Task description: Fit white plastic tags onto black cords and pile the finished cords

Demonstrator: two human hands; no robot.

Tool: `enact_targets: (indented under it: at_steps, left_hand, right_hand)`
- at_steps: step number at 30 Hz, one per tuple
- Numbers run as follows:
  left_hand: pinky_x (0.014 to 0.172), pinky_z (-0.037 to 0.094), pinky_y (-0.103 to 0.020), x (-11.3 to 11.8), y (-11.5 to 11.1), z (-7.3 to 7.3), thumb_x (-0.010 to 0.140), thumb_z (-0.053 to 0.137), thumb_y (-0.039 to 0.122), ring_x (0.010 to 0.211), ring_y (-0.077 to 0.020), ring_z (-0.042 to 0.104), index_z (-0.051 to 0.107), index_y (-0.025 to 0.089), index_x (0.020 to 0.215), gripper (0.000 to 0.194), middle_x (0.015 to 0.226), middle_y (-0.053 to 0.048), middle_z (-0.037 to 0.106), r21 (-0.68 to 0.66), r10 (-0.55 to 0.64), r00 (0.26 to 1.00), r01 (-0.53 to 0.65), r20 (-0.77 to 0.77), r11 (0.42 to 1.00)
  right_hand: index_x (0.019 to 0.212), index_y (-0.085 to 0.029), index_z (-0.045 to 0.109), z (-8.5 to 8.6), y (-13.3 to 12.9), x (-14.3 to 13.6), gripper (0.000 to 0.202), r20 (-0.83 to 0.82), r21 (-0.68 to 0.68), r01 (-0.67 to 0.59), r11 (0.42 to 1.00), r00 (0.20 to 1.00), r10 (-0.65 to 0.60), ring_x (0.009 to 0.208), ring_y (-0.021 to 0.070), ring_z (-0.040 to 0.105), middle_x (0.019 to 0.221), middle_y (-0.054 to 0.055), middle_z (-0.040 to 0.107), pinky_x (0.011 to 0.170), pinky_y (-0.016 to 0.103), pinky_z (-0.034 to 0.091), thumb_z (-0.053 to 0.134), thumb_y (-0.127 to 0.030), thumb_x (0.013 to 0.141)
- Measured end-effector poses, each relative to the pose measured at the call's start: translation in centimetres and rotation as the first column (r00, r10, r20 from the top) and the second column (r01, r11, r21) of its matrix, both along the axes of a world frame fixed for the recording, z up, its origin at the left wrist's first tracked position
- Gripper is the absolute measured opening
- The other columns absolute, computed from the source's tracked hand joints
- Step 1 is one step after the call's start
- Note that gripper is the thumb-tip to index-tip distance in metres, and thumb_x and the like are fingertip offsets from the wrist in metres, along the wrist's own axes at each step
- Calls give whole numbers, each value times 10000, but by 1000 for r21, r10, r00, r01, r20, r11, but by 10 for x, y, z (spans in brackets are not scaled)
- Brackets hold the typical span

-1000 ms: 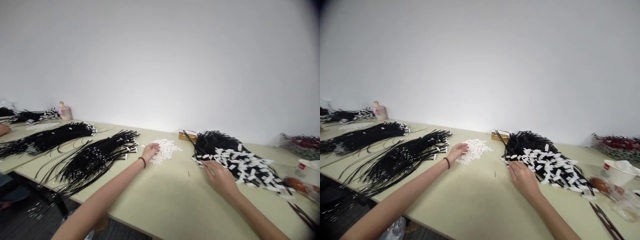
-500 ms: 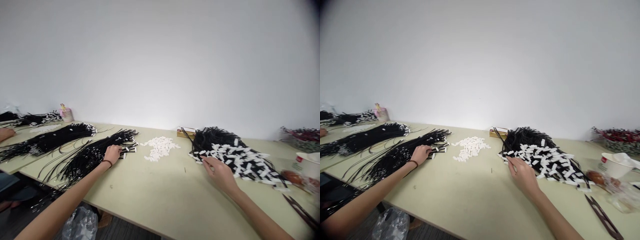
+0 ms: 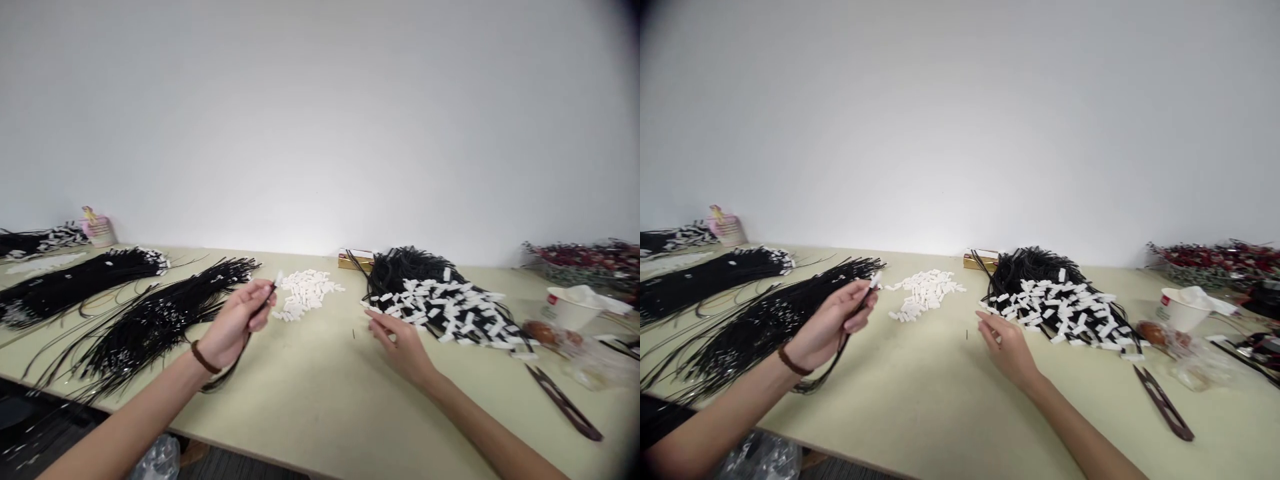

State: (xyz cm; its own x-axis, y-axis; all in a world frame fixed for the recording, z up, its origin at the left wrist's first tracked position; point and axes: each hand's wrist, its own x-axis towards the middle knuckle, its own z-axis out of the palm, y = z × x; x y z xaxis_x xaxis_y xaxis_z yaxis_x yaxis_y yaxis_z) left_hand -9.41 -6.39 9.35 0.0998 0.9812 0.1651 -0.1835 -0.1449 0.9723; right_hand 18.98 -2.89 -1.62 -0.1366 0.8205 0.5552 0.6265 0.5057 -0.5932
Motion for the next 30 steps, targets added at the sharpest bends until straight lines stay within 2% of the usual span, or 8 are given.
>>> enact_targets:
  at_steps: [2,6,10,12,16,19,25,30]
  left_hand:
    - [344,123,-129,31,0,-9,743,557,204,354,21,204,487,141,758,96,637,45,459,-198,-195,967,226,165,954]
    - [323,74,-135,87,16,-43,815,403,153,338,7,128,470,124,710,128,542,68,320,-432,-372,831,539,414,723]
    - [322,84,-138,122,31,-78,823,434,221,340,-11,115,414,146,630,209,491,85,198,-424,-459,705,700,541,575]
    - [323,125,-141,127,34,-90,815,448,225,339,-11,162,425,145,628,205,490,74,265,-418,-465,687,717,558,557]
    - [555,421,-213,119,41,-102,760,524,170,570,-93,516,548,119,772,57,661,-30,543,-339,-459,786,602,414,723]
    - [695,452,-303,107,48,-98,778,528,280,690,-149,577,565,129,855,174,754,-60,603,-308,-378,884,453,275,837]
    - [611,448,-315,98,55,-91,679,598,488,621,-168,590,569,119,793,388,682,-48,595,-289,-515,857,486,-28,824]
    - [547,425,-273,96,55,-89,660,599,493,571,-152,570,565,122,678,373,583,-31,587,-258,-555,819,509,-147,821]
  right_hand:
    - [1087,-174,589,3,-5,-11,383,-110,-76,-124,989,987,116,647,138,547,819,68,617,572,262,461,411,-415,849]
    - [1081,-202,593,11,-12,-25,393,-343,-157,-350,923,896,281,666,115,499,820,39,535,567,247,451,429,-462,836]
    - [741,-187,660,13,-14,-29,322,-445,-135,-256,957,879,172,633,105,439,724,15,478,524,223,387,509,-467,790]
    - [648,-175,634,10,-13,-30,301,-499,-171,-190,967,863,82,620,103,428,675,6,474,526,219,371,562,-447,757]
    - [590,-156,571,6,-13,-31,311,-527,-300,-201,933,850,13,565,93,426,620,-11,476,529,225,359,574,-431,736]
    - [550,-159,524,5,-13,-30,318,-361,-304,-167,938,931,49,573,95,427,591,-20,472,554,229,344,558,-410,743]
    - [555,-162,497,1,-13,-28,305,42,-159,-8,987,999,14,562,91,391,599,-23,430,521,224,293,509,-354,791]
    - [577,-166,544,5,-10,-26,291,128,-103,-65,993,989,78,620,107,441,651,-1,468,553,229,337,518,-355,796]
